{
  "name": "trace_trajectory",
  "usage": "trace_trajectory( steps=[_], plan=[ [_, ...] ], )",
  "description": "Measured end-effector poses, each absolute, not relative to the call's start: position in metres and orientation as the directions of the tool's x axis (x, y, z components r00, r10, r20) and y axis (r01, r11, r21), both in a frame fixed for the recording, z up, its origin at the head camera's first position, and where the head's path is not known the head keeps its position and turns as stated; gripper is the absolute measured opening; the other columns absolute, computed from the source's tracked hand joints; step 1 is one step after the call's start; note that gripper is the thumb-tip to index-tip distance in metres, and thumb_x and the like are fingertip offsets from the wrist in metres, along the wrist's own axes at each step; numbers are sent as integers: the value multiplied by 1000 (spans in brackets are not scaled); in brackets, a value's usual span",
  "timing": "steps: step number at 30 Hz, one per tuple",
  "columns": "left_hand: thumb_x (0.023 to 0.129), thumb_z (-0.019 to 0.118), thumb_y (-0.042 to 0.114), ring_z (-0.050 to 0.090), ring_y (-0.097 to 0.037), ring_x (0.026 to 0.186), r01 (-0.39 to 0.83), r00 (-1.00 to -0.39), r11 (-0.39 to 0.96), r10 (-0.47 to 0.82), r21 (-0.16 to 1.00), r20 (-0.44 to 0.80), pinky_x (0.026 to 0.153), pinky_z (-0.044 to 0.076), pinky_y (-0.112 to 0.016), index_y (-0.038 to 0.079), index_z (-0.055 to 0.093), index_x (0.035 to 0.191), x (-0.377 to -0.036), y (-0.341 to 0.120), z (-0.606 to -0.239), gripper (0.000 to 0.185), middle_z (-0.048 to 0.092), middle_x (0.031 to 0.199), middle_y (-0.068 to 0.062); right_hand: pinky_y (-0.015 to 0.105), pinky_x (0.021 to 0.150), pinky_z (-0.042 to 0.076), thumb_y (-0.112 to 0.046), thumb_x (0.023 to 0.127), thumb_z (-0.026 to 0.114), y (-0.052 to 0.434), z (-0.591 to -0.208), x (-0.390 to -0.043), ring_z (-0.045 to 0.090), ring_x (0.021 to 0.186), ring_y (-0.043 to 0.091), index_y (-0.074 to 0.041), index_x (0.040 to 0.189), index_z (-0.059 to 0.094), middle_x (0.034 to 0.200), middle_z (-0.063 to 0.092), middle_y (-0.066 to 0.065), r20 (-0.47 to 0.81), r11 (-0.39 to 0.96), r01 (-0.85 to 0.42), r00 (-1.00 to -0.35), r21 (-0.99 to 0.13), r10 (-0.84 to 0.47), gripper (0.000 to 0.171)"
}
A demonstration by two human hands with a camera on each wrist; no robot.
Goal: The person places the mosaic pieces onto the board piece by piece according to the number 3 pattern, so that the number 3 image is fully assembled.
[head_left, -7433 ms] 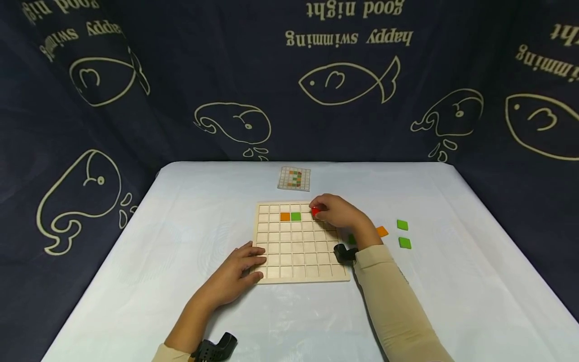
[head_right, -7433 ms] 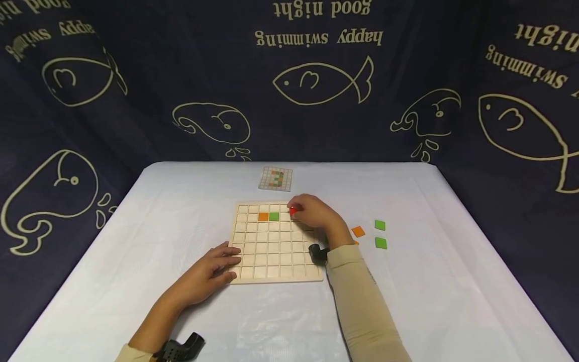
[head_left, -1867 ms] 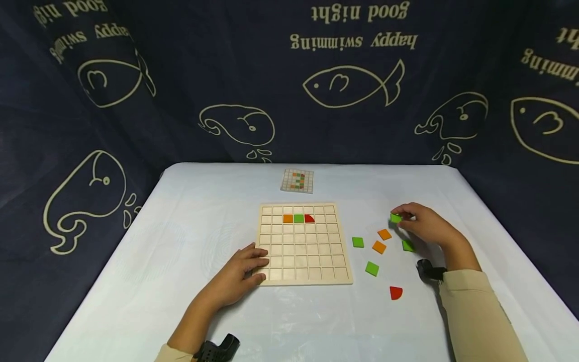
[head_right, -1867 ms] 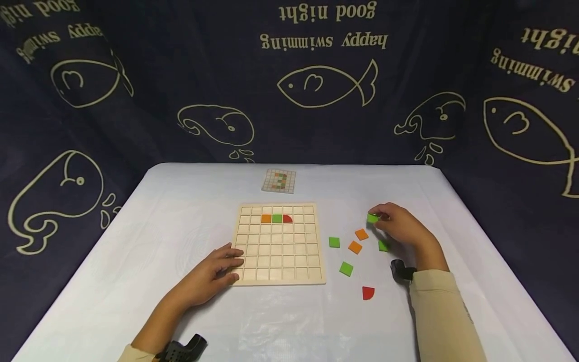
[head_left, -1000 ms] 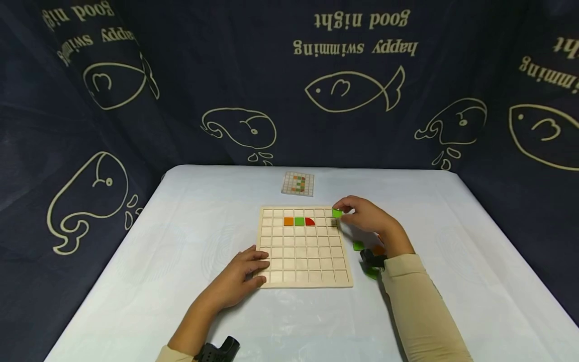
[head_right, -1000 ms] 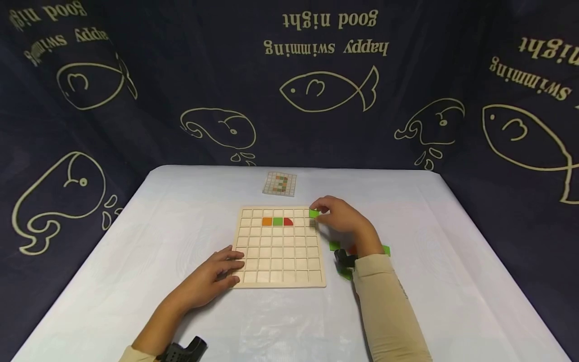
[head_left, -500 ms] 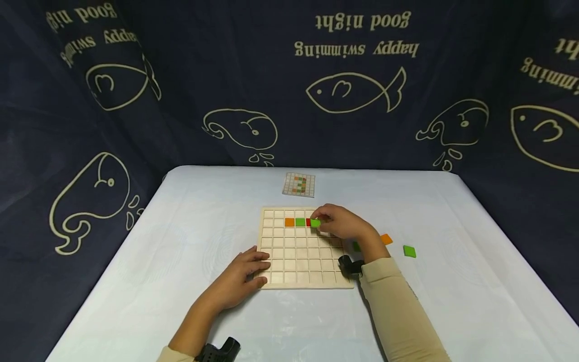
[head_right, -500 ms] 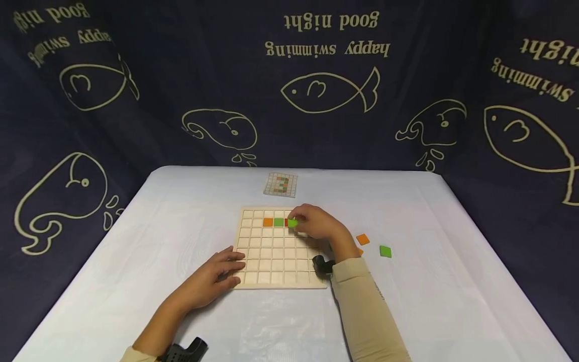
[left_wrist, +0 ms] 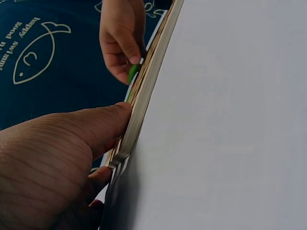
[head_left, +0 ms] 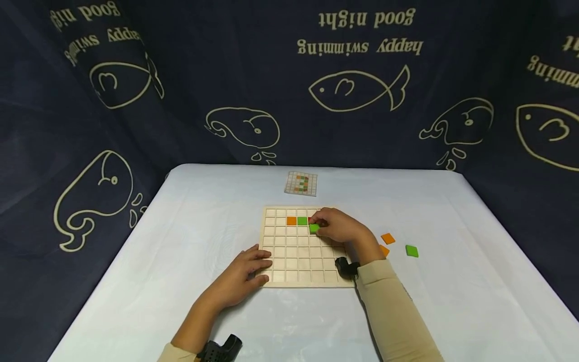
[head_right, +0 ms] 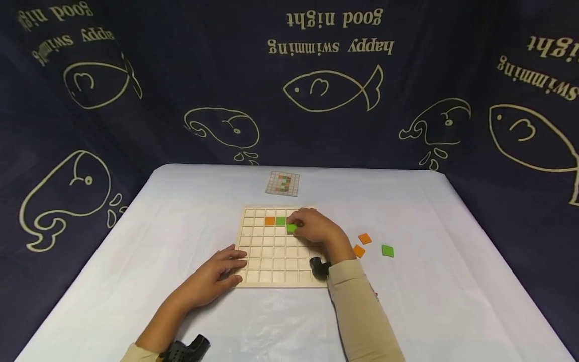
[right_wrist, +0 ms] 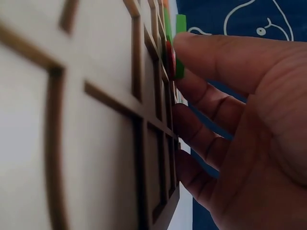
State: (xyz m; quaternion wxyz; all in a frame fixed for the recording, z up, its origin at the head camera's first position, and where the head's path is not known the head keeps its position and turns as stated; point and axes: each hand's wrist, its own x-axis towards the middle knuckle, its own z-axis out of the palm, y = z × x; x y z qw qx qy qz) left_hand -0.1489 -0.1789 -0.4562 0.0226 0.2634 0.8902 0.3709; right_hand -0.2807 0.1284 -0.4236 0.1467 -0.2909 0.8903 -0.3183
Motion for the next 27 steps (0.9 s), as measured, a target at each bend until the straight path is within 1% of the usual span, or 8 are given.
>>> trace_trajectory(
  steps=[8,14,21,27],
  plan=[
    [93,70,14,29,-37,145,457,-860,595,484,661,160,114,27,-57,3,68,125,-152,-177,-456,34,55,139,-6,41,89,47,-1,94,65,129,-422,-280,53,98,24,0,123,64,115,60,11,-43,590,-461,-764,-663,-644,29],
    [93,70,14,28,-38,145,445,-866,596,477,669,150,114,26,-58,2,68,125,-150,-177,-456,34,55,139,-6,42,94,48,-2,94,65,129,-423,-279,56,107,26,-1,124,64,118,60,10,-44,592,-464,-762,-659,-646,29],
    [93,70,14,28,-37,145,437,-870,597,471,672,148,114,26,-57,3,68,125,-150,-177,-457,34,54,140,-6,42,91,47,-3,95,64,129,-422,-280,55,104,25,-2,123,65,119,60,9,-49,601,-462,-766,-652,-641,28],
    [93,70,15,27,-37,145,437,-869,601,473,669,142,114,26,-57,3,68,125,-149,-177,-456,34,54,140,-6,43,92,48,-4,96,62,129,-421,-279,56,106,25,-1,123,64,120,61,10,-50,597,-456,-766,-659,-641,27]
  ],
)
